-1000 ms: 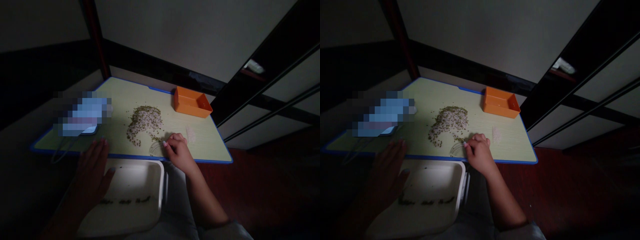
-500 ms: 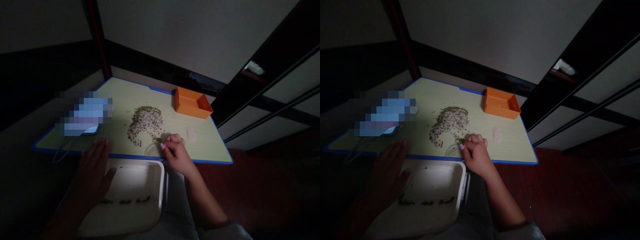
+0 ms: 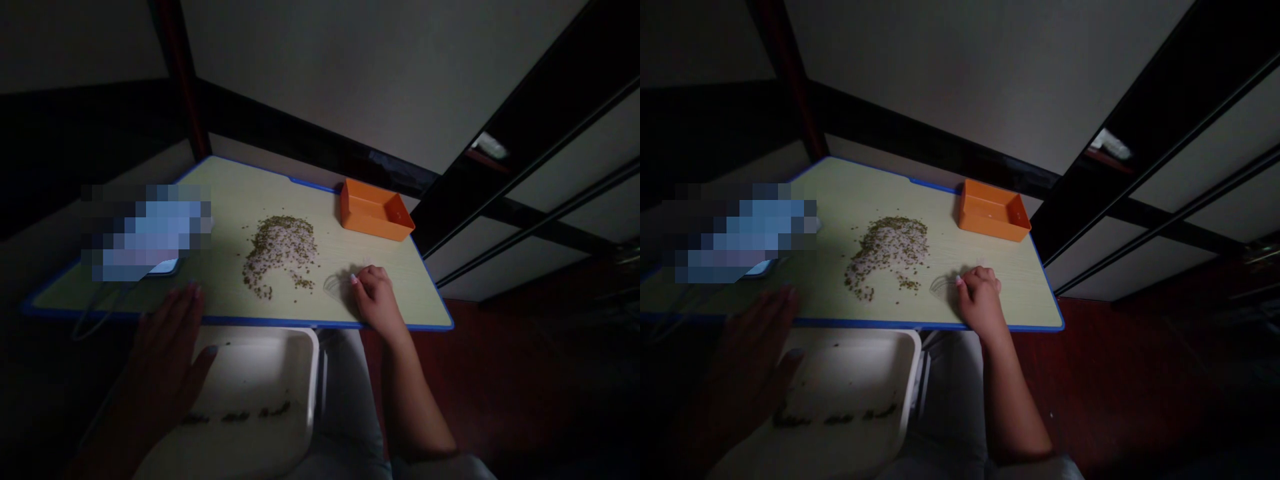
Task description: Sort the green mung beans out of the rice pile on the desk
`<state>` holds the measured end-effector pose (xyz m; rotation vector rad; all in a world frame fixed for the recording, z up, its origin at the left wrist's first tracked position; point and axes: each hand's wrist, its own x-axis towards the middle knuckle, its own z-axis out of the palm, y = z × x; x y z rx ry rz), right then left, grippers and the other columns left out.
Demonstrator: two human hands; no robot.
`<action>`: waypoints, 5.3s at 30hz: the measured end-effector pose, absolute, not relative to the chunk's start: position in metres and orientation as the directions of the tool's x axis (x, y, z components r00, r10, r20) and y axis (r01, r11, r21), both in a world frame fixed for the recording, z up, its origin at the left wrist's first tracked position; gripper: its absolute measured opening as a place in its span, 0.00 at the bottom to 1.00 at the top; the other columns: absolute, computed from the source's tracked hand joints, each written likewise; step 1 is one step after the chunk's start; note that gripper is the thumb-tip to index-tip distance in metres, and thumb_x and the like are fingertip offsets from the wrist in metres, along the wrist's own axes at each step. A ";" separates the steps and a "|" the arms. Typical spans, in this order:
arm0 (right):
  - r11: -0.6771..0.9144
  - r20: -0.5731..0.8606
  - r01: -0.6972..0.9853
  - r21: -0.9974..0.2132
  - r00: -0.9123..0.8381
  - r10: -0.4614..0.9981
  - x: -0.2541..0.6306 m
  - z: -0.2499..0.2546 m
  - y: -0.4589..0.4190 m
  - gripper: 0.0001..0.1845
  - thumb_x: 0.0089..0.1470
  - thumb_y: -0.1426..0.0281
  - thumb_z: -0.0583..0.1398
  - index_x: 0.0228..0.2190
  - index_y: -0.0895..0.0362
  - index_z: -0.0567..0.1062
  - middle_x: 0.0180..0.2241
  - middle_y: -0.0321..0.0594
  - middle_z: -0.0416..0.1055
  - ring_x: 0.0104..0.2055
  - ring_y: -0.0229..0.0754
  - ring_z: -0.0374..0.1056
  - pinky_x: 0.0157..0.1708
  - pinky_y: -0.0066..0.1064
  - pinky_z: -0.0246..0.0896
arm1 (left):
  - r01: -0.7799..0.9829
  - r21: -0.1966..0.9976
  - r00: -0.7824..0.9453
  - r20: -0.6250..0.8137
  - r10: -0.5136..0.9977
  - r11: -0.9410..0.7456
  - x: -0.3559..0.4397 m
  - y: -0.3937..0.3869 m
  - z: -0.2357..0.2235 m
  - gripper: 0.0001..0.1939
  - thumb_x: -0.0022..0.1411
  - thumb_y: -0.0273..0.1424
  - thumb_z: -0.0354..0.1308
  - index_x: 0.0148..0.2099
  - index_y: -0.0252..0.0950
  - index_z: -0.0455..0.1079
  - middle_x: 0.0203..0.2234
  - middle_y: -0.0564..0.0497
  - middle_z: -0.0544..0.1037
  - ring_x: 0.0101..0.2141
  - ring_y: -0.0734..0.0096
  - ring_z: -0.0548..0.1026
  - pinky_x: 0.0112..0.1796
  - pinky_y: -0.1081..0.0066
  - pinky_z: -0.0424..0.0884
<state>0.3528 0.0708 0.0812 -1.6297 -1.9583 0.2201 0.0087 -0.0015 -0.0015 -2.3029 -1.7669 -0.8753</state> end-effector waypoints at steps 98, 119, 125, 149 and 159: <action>0.312 0.343 0.860 -0.404 -0.173 0.923 0.324 0.084 0.091 0.15 0.66 0.68 0.55 0.28 0.53 0.75 0.34 0.44 0.72 0.42 0.49 0.63 0.44 0.40 0.58 | 0.926 0.219 0.172 0.478 0.862 -0.307 0.009 -0.003 0.001 0.36 0.70 0.40 0.38 0.75 0.43 0.33 0.71 0.35 0.57 0.71 0.44 0.55 0.61 0.36 0.64; 0.343 0.282 0.837 -0.426 -0.238 0.930 0.328 0.083 0.098 0.17 0.67 0.65 0.54 0.27 0.54 0.74 0.33 0.43 0.72 0.41 0.48 0.64 0.45 0.39 0.57 | 0.919 0.265 0.145 0.462 0.875 -0.292 0.012 -0.006 0.006 0.36 0.70 0.42 0.40 0.75 0.46 0.32 0.71 0.35 0.59 0.70 0.42 0.57 0.61 0.33 0.65; 0.334 0.302 0.838 -0.431 -0.215 0.929 0.327 0.082 0.097 0.16 0.67 0.66 0.55 0.27 0.54 0.74 0.33 0.43 0.72 0.41 0.48 0.64 0.44 0.40 0.57 | 0.914 0.266 0.160 0.459 0.874 -0.307 0.010 -0.006 0.008 0.36 0.70 0.43 0.39 0.75 0.46 0.32 0.71 0.35 0.58 0.70 0.42 0.56 0.61 0.31 0.65; 0.381 0.307 0.796 -0.470 -0.257 0.916 0.318 0.082 0.093 0.14 0.66 0.68 0.56 0.27 0.54 0.74 0.34 0.42 0.71 0.43 0.48 0.64 0.47 0.41 0.57 | 0.916 0.285 0.130 0.454 0.882 -0.282 0.011 -0.006 0.006 0.36 0.70 0.45 0.39 0.75 0.47 0.33 0.72 0.40 0.57 0.71 0.47 0.55 0.64 0.36 0.63; 0.330 0.301 0.830 -0.449 -0.207 0.931 0.316 0.084 0.092 0.17 0.66 0.68 0.56 0.25 0.54 0.73 0.33 0.43 0.71 0.42 0.48 0.63 0.45 0.41 0.56 | 0.908 0.305 0.130 0.445 0.886 -0.287 0.011 -0.008 0.006 0.36 0.69 0.45 0.39 0.75 0.47 0.34 0.72 0.40 0.57 0.72 0.47 0.54 0.64 0.35 0.62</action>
